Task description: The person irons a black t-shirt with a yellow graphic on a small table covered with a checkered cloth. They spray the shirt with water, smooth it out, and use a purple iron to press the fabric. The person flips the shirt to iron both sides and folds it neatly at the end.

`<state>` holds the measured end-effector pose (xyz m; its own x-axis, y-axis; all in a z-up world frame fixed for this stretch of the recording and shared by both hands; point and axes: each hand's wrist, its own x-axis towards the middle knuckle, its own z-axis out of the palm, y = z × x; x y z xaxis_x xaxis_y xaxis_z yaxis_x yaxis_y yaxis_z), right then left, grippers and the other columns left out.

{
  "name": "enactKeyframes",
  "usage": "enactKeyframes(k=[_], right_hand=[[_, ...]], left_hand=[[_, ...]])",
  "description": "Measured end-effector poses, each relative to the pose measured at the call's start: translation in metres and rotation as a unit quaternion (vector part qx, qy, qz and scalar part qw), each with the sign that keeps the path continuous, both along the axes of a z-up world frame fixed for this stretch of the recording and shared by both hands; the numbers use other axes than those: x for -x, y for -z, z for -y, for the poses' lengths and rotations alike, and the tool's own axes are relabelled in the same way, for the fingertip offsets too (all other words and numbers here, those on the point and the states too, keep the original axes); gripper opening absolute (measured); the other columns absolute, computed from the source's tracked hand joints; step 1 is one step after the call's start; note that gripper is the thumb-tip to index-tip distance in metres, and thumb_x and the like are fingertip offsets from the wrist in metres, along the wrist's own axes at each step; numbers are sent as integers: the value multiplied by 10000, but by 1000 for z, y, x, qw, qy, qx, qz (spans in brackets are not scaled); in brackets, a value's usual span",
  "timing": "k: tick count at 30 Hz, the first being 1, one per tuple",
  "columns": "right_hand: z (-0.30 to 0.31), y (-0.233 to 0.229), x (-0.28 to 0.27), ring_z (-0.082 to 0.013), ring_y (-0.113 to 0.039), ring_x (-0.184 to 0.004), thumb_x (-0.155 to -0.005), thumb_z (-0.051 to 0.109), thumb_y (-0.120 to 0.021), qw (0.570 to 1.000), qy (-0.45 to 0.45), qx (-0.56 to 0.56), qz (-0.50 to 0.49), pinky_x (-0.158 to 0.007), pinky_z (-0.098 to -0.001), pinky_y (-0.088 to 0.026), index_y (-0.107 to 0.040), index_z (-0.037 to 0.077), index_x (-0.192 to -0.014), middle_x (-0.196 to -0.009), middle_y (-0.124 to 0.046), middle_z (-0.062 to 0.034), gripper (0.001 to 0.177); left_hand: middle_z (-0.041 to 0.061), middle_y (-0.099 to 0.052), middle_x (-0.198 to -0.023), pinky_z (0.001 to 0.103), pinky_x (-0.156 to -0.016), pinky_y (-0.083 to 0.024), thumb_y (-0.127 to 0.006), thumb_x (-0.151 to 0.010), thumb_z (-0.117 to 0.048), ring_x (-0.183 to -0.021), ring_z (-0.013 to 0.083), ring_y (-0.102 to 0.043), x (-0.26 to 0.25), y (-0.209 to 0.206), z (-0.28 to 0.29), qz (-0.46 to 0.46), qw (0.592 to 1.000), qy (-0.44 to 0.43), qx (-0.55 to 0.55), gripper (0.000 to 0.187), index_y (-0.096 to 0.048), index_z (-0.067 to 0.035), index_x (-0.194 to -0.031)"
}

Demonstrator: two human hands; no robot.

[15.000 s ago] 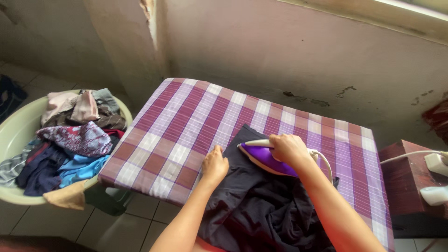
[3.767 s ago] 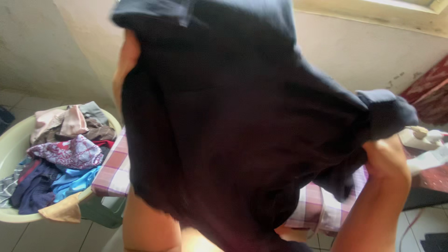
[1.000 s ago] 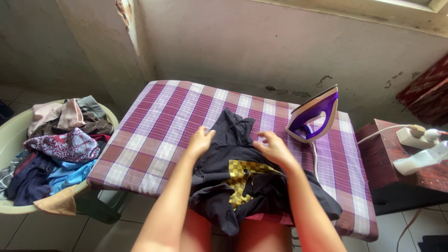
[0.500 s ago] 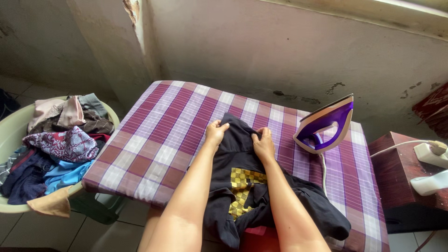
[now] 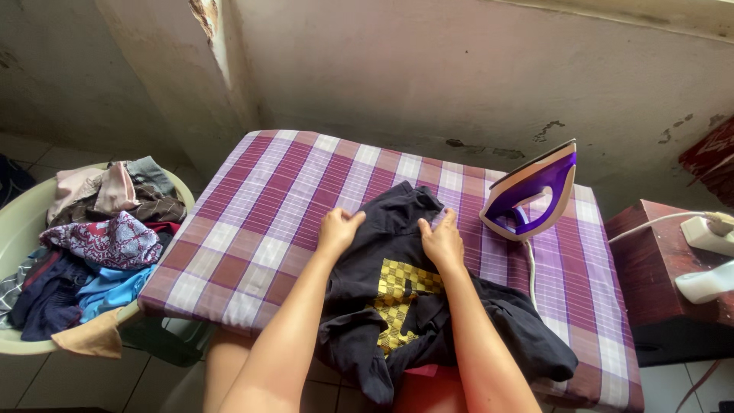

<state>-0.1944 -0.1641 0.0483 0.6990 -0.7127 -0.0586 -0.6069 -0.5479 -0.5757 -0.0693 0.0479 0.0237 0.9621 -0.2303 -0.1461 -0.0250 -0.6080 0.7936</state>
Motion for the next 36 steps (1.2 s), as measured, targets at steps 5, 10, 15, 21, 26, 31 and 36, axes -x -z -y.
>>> enactKeyframes(k=[5,10,15,21,26,31,36], right_hand=[[-31,-10,21,-384,-608,-1188,-980,453,-596,995,-65,70,-36,-999,-489,-490,-454,15,-1399,-1296,-611,-230,622],[-29,1,11,-364,-596,-1197,-979,400,-599,993,-61,96,-8,-1015,-482,-472,-508,7,-1329,-1286,-620,-207,534],[-24,2,9,-387,-690,-1064,-1035,317,-514,1000,-21,20,11,-955,-487,-507,-574,57,-1225,-1094,-735,-204,328],[-24,3,10,-392,-708,-980,-1025,307,-520,998,-8,27,52,-880,-496,-522,-590,72,-1157,-1000,-746,-198,279],[-25,2,11,-386,-703,-987,-1018,303,-531,998,-25,55,32,-889,-495,-517,-597,64,-1137,-1008,-744,-190,274],[-28,-2,9,-356,-714,-993,-1025,299,-513,999,-14,30,6,-912,-482,-516,-597,75,-1136,-1003,-751,-165,263],[-24,-6,12,-374,-719,-995,-1015,269,-525,999,26,-22,40,-897,-478,-533,-598,71,-1149,-1013,-749,-176,250]], left_hand=[[154,-770,-979,456,-976,-485,-686,-921,-361,-954,328,-719,47,10,-2,204,978,18,-41,344,-722,-57,-1079],[139,-771,-937,441,-922,-501,-627,-969,-338,-864,320,-727,36,29,4,244,969,3,-46,276,-698,-77,-1023],[150,-758,-920,506,-771,-526,-531,-1027,-330,-856,393,-706,31,39,4,213,973,-80,40,245,-609,-98,-1035],[151,-759,-904,519,-756,-534,-503,-1039,-339,-851,408,-709,28,41,6,212,973,-85,37,252,-599,-106,-1055],[151,-758,-914,506,-767,-546,-501,-1039,-340,-864,395,-718,28,37,6,201,975,-85,48,260,-604,-102,-1051],[144,-759,-929,496,-772,-550,-516,-1030,-323,-883,388,-720,29,35,4,203,973,-88,58,242,-616,-103,-1050],[146,-757,-924,490,-744,-549,-544,-1014,-279,-885,393,-715,32,32,2,220,969,-70,85,185,-626,-116,-1043]])
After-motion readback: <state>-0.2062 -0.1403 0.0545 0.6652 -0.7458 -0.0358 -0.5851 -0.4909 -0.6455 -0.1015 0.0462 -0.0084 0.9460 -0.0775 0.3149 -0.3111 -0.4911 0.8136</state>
